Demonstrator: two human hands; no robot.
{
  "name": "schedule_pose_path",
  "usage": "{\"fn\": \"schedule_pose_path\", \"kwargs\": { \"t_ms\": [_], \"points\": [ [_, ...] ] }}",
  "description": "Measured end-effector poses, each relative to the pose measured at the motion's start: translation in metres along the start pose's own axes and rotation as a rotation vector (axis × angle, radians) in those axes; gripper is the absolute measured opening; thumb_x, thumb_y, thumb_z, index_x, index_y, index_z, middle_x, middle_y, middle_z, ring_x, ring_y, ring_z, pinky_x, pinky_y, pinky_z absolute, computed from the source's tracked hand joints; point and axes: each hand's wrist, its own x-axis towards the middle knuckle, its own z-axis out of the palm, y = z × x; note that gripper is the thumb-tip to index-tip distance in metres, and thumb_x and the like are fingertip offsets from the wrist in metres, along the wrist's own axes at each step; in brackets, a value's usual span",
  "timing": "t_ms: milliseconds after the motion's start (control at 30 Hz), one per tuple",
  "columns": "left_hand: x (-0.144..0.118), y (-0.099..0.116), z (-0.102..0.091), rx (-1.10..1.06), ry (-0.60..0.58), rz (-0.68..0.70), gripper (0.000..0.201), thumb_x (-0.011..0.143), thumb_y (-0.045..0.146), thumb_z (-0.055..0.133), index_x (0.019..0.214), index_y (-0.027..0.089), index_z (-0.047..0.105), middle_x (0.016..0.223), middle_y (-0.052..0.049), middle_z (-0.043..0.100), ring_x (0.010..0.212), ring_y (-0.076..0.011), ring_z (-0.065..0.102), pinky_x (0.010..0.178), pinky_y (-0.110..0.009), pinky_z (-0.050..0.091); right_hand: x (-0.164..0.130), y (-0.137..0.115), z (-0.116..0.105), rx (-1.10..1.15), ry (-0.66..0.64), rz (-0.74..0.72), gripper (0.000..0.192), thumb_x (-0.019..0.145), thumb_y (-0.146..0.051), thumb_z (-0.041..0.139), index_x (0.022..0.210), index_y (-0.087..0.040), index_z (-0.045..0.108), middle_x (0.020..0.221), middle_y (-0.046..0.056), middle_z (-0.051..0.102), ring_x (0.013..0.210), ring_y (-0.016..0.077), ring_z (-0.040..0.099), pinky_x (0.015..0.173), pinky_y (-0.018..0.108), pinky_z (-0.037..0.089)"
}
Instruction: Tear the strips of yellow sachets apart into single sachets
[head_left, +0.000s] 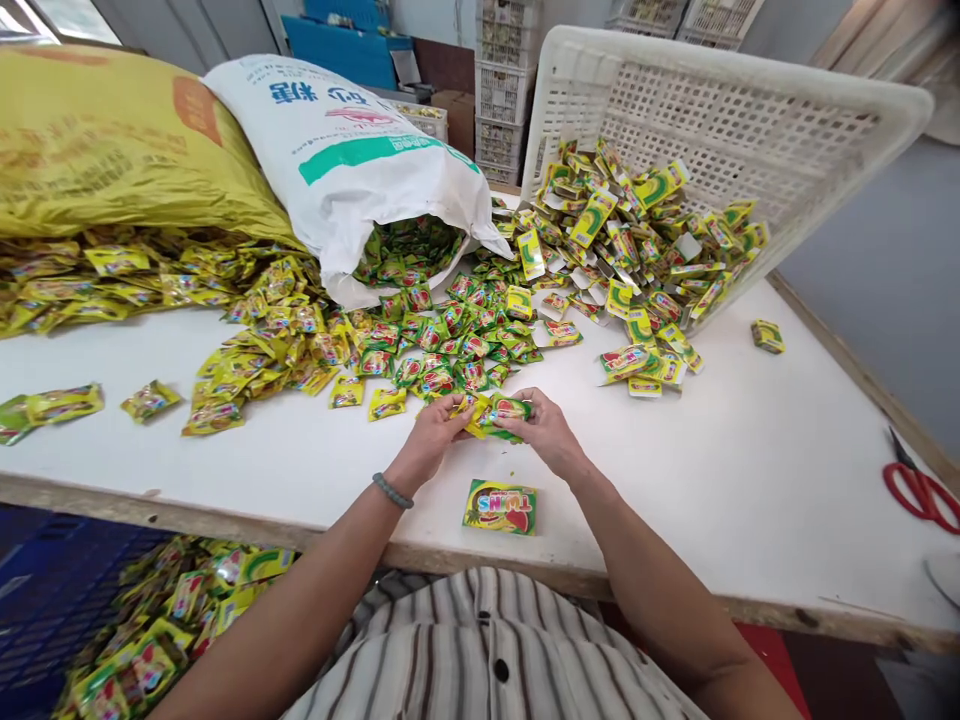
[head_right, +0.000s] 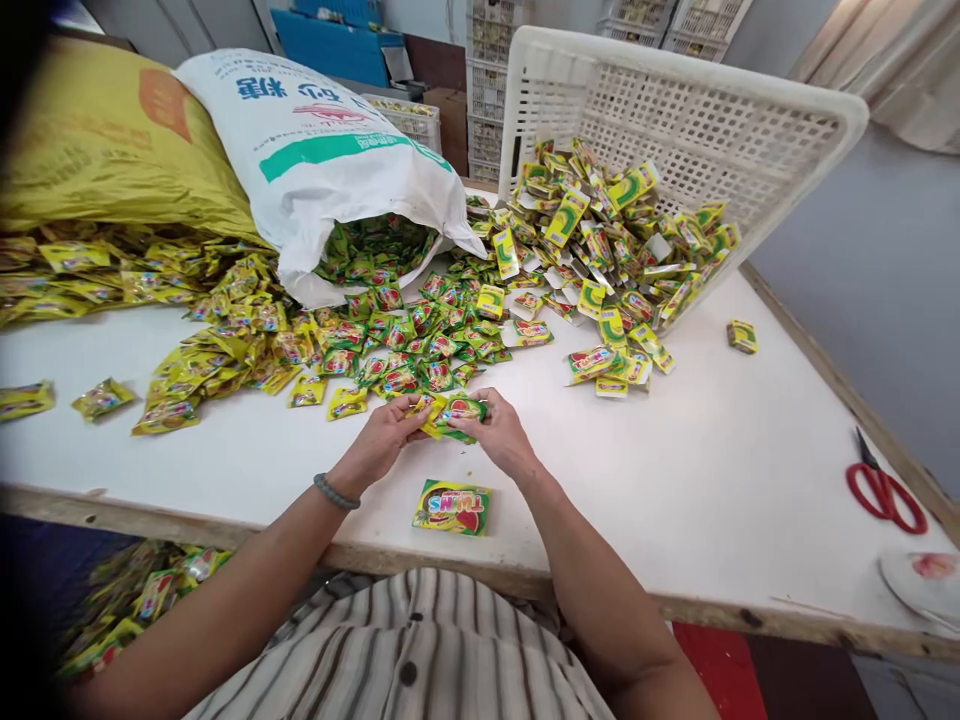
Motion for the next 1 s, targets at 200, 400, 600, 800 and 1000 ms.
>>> {"fn": "schedule_pose_path", "kwargs": {
  "t_ms": [200, 400, 600, 800, 1000],
  "points": [
    [-0.007, -0.001, 0.01, -0.086, -0.103, 0.019, 0.036, 0.063, 0.036, 0.084, 0.085, 0.017, 0.061, 0.089, 0.0, 0.064, 0.083, -0.0129, 0.062, 0.076, -0.024, 0.053, 0.0, 0.008, 0.008, -0.192, 0.114, -0.045, 0.037, 0.066, -0.041, 0.072, 0.091, -0.021, 0.052, 0.07, -0.005, 0.057, 0.059, 0.0116, 0.051, 0.054, 0.023, 0.043],
    [-0.006, -0.001, 0.01, 0.07, 0.003, -0.006, 0.04, 0.063, 0.041, 0.083, 0.084, 0.018, 0.06, 0.08, 0.001, 0.06, 0.077, -0.0135, 0.059, 0.068, -0.022, 0.051, -0.001, 0.005, 0.017, -0.289, 0.133, 0.01, 0.051, 0.066, -0.028, 0.075, 0.112, -0.026, 0.055, 0.084, -0.001, 0.065, 0.078, 0.0181, 0.061, 0.075, 0.032, 0.048],
    [-0.001, 0.004, 0.007, 0.118, 0.016, -0.043, 0.047, 0.051, 0.045, 0.088, 0.077, 0.018, 0.059, 0.072, 0.003, 0.061, 0.067, -0.0127, 0.056, 0.058, -0.02, 0.048, 0.002, 0.007, 0.011, 0.259, -0.125, 0.167, 0.061, 0.055, -0.043, 0.083, 0.108, -0.021, 0.065, 0.089, 0.001, 0.069, 0.081, 0.0191, 0.064, 0.08, 0.035, 0.051],
    [-0.005, 0.002, 0.012, 0.273, 0.044, -0.044, 0.069, 0.058, 0.059, 0.078, 0.111, 0.02, 0.057, 0.091, -0.007, 0.07, 0.079, -0.0234, 0.065, 0.069, -0.033, 0.054, 0.014, 0.002, -0.02, 0.22, 0.14, 0.031, 0.038, 0.052, -0.043, 0.084, 0.074, -0.02, 0.066, 0.067, -0.002, 0.066, 0.069, 0.0181, 0.063, 0.071, 0.034, 0.054],
    [-0.006, -0.004, 0.017, 0.394, 0.015, -0.033, 0.066, 0.058, 0.068, 0.072, 0.102, 0.02, 0.062, 0.1, -0.011, 0.069, 0.085, -0.027, 0.067, 0.075, -0.036, 0.055, 0.039, -0.033, -0.163, 0.278, 0.806, -0.212, 0.055, 0.046, -0.031, 0.085, 0.093, -0.015, 0.063, 0.076, 0.001, 0.069, 0.071, 0.0177, 0.067, 0.074, 0.036, 0.057]
  ]
}}
